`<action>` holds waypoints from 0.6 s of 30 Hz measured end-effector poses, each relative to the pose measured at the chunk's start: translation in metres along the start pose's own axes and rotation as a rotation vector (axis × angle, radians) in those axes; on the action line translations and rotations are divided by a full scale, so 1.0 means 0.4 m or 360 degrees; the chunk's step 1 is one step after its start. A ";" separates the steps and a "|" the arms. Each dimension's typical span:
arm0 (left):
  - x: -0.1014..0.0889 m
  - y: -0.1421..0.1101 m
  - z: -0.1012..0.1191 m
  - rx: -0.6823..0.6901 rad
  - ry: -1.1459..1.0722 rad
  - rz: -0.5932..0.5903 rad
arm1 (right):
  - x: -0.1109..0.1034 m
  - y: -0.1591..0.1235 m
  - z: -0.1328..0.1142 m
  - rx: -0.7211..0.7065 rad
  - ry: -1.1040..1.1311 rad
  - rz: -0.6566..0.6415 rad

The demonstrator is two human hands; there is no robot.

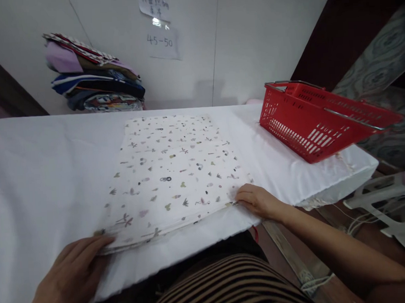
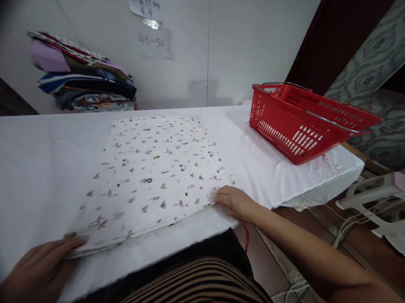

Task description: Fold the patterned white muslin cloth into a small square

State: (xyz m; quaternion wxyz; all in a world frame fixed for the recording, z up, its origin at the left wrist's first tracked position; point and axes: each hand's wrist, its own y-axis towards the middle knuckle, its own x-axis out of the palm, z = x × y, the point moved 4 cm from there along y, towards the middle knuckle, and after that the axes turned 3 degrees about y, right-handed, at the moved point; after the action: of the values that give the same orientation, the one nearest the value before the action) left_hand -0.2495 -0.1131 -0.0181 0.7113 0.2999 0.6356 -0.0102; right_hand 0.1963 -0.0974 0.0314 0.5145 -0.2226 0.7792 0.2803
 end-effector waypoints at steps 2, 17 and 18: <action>0.003 -0.002 -0.004 0.0000 0.0010 -0.0002 | 0.002 0.001 0.003 -0.0015 -0.0110 0.0063; 0.008 -0.009 -0.003 -0.0057 -0.0023 -0.0046 | 0.015 -0.030 -0.011 -0.0170 -0.0229 -0.0133; 0.006 -0.009 -0.003 -0.0052 -0.0026 -0.0021 | 0.014 -0.032 -0.010 -0.0166 -0.0253 -0.0133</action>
State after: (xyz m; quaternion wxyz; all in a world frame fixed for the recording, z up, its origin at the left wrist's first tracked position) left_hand -0.2514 -0.1146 -0.0219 0.7212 0.2840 0.6318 -0.0072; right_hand 0.1994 -0.1100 0.0248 0.5737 -0.2586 0.7103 0.3155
